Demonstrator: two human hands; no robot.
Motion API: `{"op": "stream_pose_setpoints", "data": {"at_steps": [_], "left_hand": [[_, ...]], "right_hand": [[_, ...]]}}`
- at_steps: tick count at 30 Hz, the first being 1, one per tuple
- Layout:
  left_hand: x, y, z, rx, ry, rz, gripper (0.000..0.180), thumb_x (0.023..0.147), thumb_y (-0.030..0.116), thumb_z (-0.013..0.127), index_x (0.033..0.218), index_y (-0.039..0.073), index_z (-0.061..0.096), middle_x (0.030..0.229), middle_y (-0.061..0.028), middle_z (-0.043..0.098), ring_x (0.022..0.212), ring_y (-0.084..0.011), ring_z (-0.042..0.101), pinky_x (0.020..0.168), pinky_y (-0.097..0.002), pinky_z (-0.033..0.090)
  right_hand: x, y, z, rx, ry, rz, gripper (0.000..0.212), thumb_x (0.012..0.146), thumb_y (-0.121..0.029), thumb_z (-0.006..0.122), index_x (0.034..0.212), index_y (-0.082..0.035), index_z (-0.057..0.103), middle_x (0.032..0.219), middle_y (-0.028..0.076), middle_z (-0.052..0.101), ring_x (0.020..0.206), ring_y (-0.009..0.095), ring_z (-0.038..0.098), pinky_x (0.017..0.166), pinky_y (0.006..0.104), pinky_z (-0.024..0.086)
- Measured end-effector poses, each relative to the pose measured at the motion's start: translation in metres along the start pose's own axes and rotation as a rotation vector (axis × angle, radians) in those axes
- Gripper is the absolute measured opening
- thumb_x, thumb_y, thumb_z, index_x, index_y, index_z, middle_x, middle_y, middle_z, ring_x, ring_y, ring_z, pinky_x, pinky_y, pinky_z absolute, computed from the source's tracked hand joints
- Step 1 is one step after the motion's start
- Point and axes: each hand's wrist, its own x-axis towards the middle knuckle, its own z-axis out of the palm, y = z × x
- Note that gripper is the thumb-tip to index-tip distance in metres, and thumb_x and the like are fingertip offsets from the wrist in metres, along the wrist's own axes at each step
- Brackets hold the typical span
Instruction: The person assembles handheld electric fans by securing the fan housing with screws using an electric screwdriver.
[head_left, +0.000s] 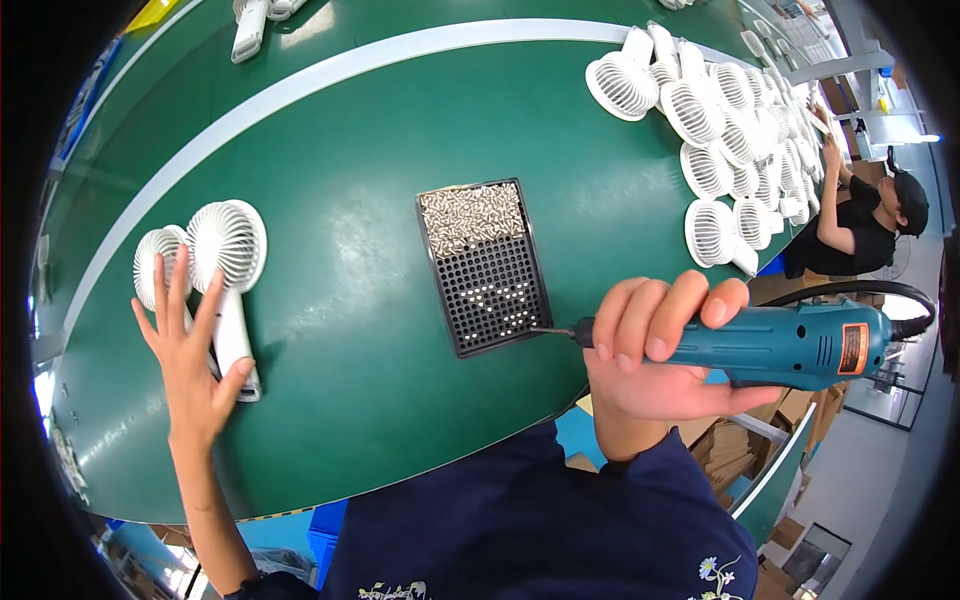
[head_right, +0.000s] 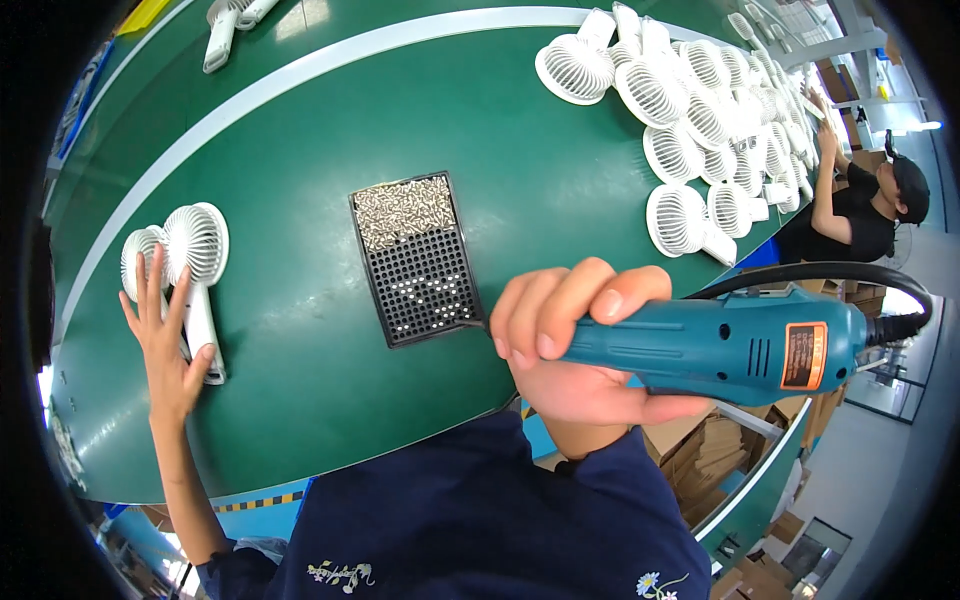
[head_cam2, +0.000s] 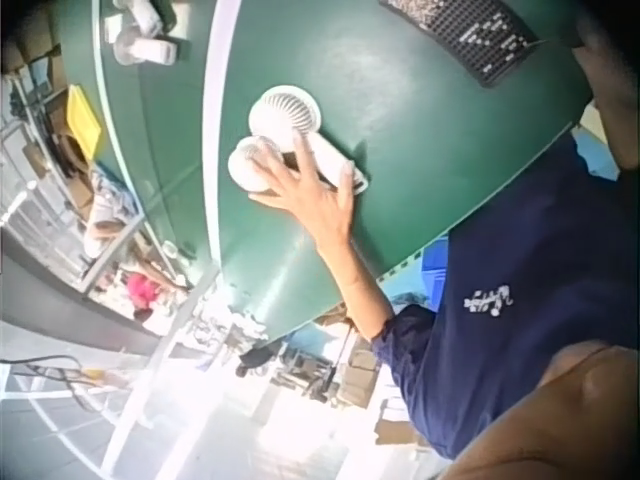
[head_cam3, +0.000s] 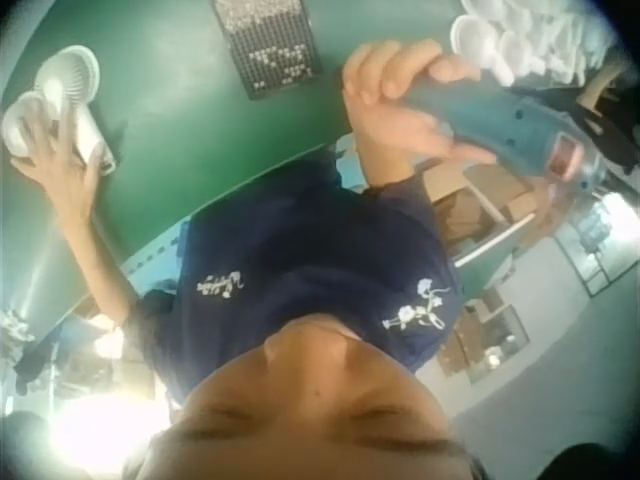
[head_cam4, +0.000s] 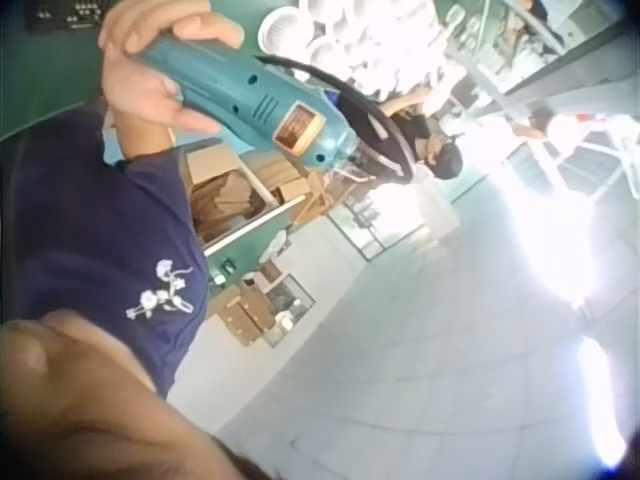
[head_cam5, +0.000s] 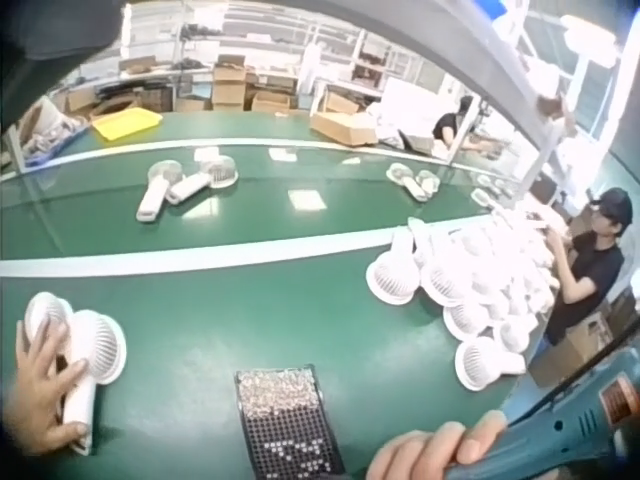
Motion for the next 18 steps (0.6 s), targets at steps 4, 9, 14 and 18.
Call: {"op": "stream_pose_setpoints", "data": {"at_steps": [4,9,14,18], "left_hand": [[-0.014,0.063,-0.008,0.025,-0.083,-0.003,0.052,0.098,0.046,0.041,0.138,0.017,0.057,0.156,-0.0153,0.034,0.148,-0.0375,0.023,0.116,-0.0618,-0.002],[-0.016,0.128,-0.022,-0.098,-0.217,-0.086,0.05,0.097,0.038,0.044,0.14,0.014,0.055,0.157,-0.0228,0.028,0.146,-0.0468,0.019,0.115,-0.0636,0.002],[-0.013,0.106,-0.02,-0.139,-0.157,0.274,0.053,0.096,0.053,0.044,0.134,0.02,0.061,0.152,-0.0123,0.041,0.143,-0.0421,0.029,0.114,-0.062,0.019],[-0.001,0.115,-0.006,-0.172,-0.195,0.312,0.049,0.096,0.042,0.046,0.131,0.011,0.062,0.145,-0.0099,0.05,0.14,-0.0366,0.038,0.115,-0.0583,0.023]], "right_hand": [[0.001,0.009,0.002,-0.024,-0.107,0.021,0.081,0.082,-0.081,0.049,0.111,-0.005,0.046,0.078,0.011,0.055,0.058,0.019,0.052,0.047,0.0337,0.045],[0.004,0.01,0.002,-0.072,-0.136,-0.037,0.08,0.084,-0.08,0.047,0.112,-0.004,0.045,0.079,0.012,0.054,0.058,0.021,0.052,0.048,0.033,0.046],[0.018,-0.001,-0.004,-0.14,-0.149,0.031,0.07,0.089,-0.073,0.048,0.116,-0.008,0.047,0.08,0.007,0.052,0.055,0.017,0.051,0.048,0.0316,0.045],[0.021,0.001,-0.005,-0.142,-0.16,0.021,0.069,0.088,-0.072,0.05,0.116,-0.009,0.048,0.08,0.007,0.052,0.055,0.017,0.051,0.048,0.0316,0.045]]}}
